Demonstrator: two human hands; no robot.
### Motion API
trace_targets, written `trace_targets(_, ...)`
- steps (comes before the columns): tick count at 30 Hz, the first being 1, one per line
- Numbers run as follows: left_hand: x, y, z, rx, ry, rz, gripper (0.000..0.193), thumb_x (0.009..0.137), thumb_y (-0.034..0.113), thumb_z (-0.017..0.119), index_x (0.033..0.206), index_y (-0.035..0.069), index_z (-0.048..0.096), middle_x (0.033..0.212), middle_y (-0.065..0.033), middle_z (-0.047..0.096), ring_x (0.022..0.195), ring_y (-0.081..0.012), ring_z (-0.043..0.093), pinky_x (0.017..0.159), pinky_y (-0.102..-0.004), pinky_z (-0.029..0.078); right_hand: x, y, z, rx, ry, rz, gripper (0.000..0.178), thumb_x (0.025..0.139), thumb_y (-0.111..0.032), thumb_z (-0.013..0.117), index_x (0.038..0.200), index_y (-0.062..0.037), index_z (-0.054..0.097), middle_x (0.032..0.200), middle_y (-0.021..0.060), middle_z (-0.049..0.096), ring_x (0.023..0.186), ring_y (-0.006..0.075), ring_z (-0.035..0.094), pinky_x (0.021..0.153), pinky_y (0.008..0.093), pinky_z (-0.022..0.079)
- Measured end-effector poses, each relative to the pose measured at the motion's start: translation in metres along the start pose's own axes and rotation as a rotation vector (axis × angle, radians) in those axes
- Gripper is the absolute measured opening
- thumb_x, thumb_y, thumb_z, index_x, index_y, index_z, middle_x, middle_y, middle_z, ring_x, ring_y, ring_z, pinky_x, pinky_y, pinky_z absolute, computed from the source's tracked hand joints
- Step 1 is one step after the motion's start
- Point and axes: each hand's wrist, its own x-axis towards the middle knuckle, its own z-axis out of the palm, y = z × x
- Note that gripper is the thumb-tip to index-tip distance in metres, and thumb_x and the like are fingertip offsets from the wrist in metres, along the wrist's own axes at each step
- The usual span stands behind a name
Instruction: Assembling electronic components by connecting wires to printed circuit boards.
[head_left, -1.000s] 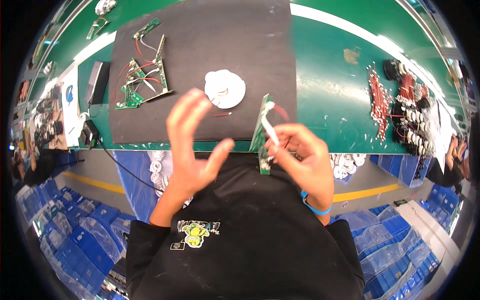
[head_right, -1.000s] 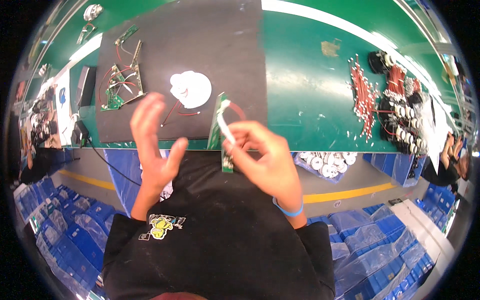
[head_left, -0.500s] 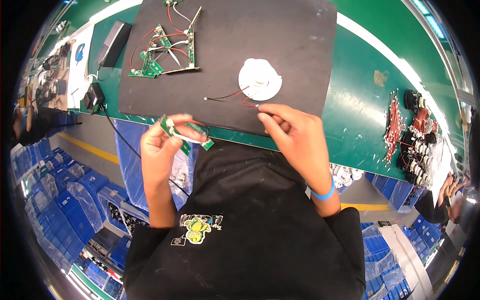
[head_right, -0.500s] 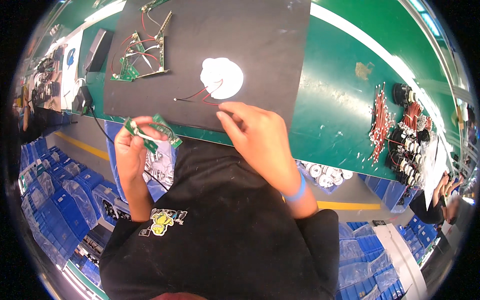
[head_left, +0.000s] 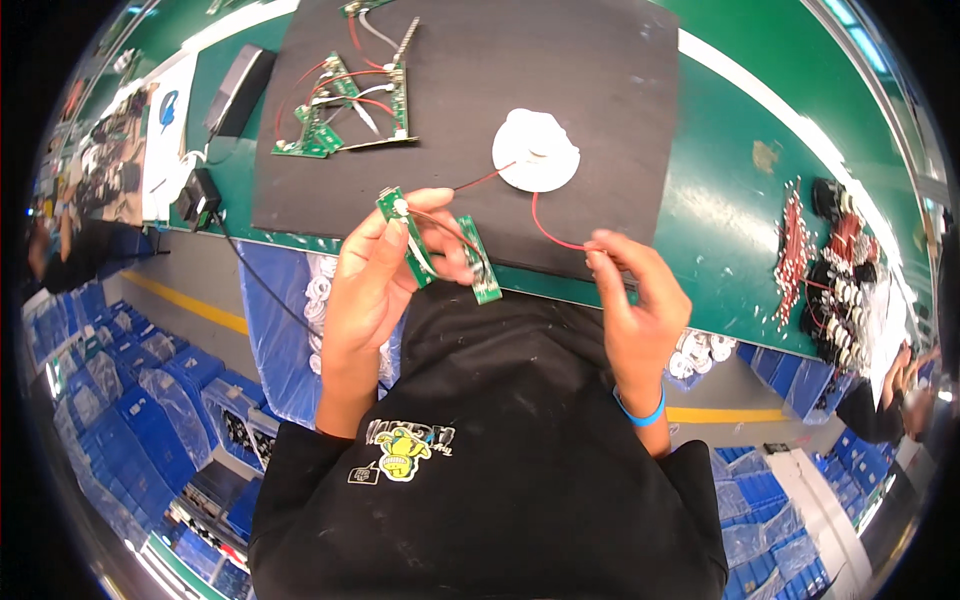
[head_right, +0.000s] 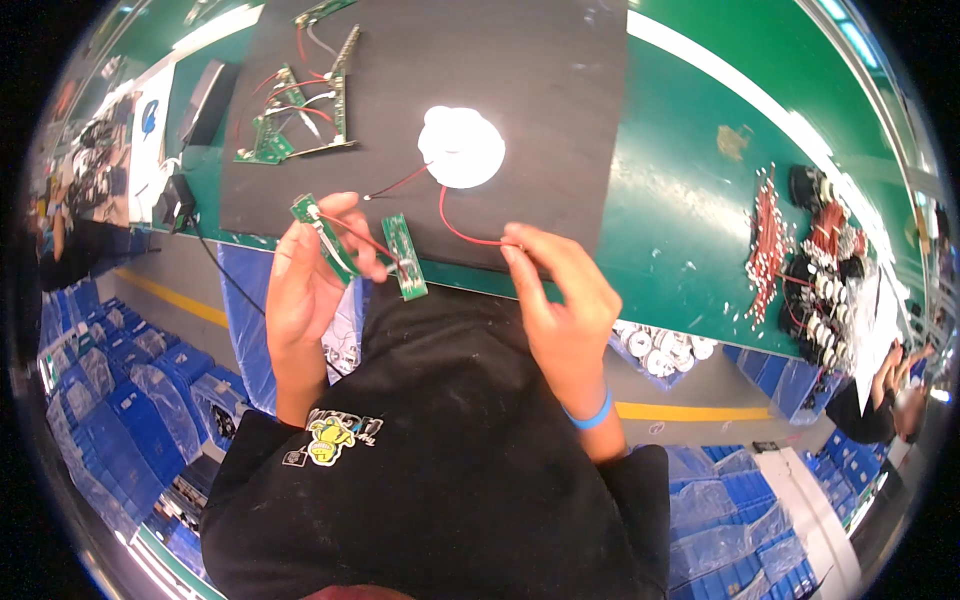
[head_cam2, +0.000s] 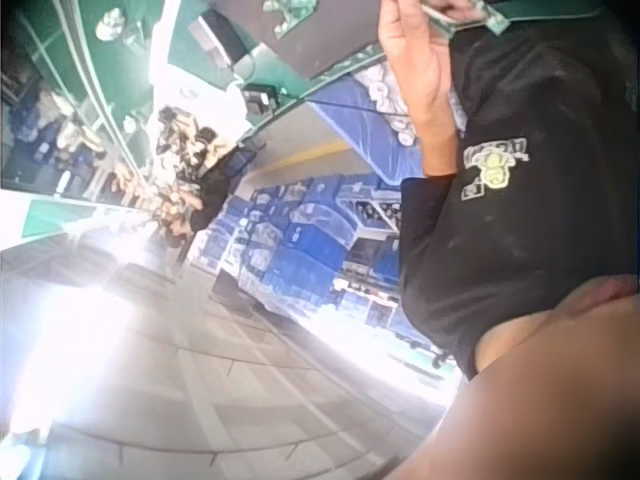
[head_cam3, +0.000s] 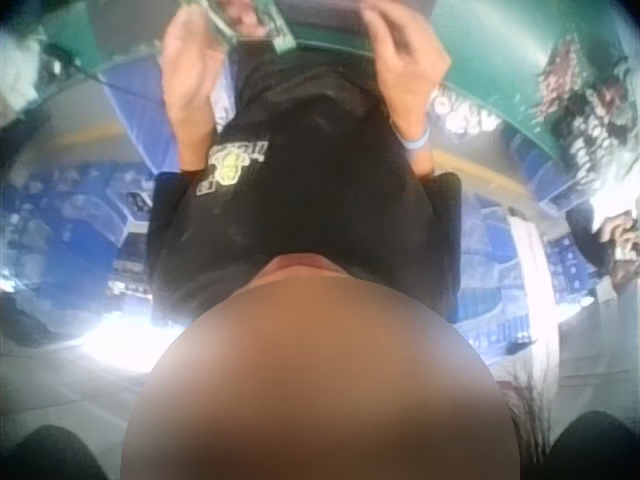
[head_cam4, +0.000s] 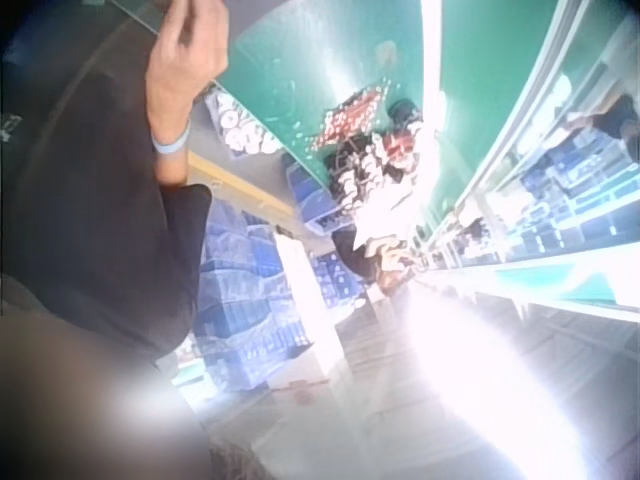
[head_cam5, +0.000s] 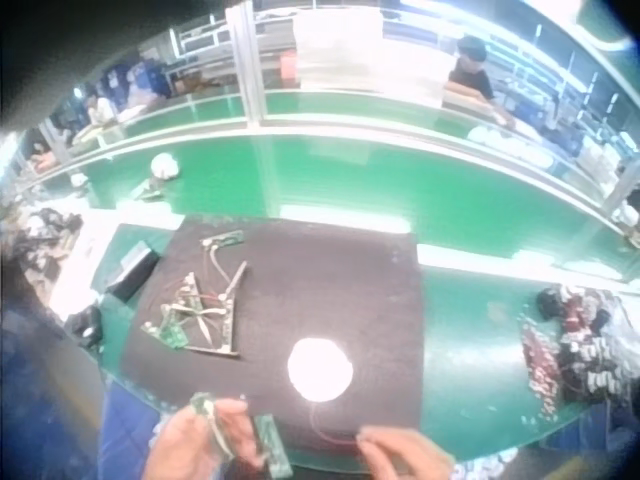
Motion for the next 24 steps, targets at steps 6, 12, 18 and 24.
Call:
trace_targets(6,0.011,-0.005,0.012,0.664,-0.047,0.445,0.029,0.079,0.011,0.067,0.105,-0.001,0.062,0.11,-0.0154,0.057,0.108,-0.0279,0.054,0.095,-0.0365,0.042,0.016,0.004,-0.015,0.596,0.173,0.314,0.021,0.082,0.006,0.063,0.102,0.0068,0.06,0.092,0.0171,0.067,0.081,0.0202,0.066,0.071,0.0274,0.054)
trace_targets(12,0.024,-0.021,0.032,1.119,-0.056,0.275,0.052,0.071,0.022,0.077,0.117,0.005,0.061,0.121,-0.0129,0.051,0.114,-0.0266,0.05,0.095,-0.0352,0.041,0.036,0.011,-0.024,1.223,0.221,0.456,0.027,0.086,-0.007,0.063,0.11,0.001,0.052,0.099,0.0153,0.065,0.059,0.012,0.061,0.048,0.0211,0.047)
trace_targets(18,0.018,-0.028,0.02,1.712,-0.471,0.334,0.106,0.058,0.073,0.063,0.137,0.005,0.039,0.143,-0.0214,0.029,0.128,-0.0398,0.032,0.106,-0.05,0.025,0.048,0.025,0.003,1.552,-0.11,0.614,0.017,0.091,-0.015,0.059,0.103,-0.0028,0.058,0.086,0.0021,0.062,0.054,0.0045,0.046,0.044,0.018,0.033)
trace_targets(24,0.018,-0.023,0.014,1.964,-0.686,0.366,0.112,0.048,0.068,0.07,0.132,0.001,0.04,0.139,-0.0275,0.031,0.128,-0.0437,0.03,0.105,-0.057,0.023,0.038,0.019,0.006,1.522,-0.208,0.558,0.02,0.09,-0.01,0.059,0.107,0.0004,0.061,0.09,0.0057,0.062,0.07,0.0083,0.054,0.054,0.0221,0.042)
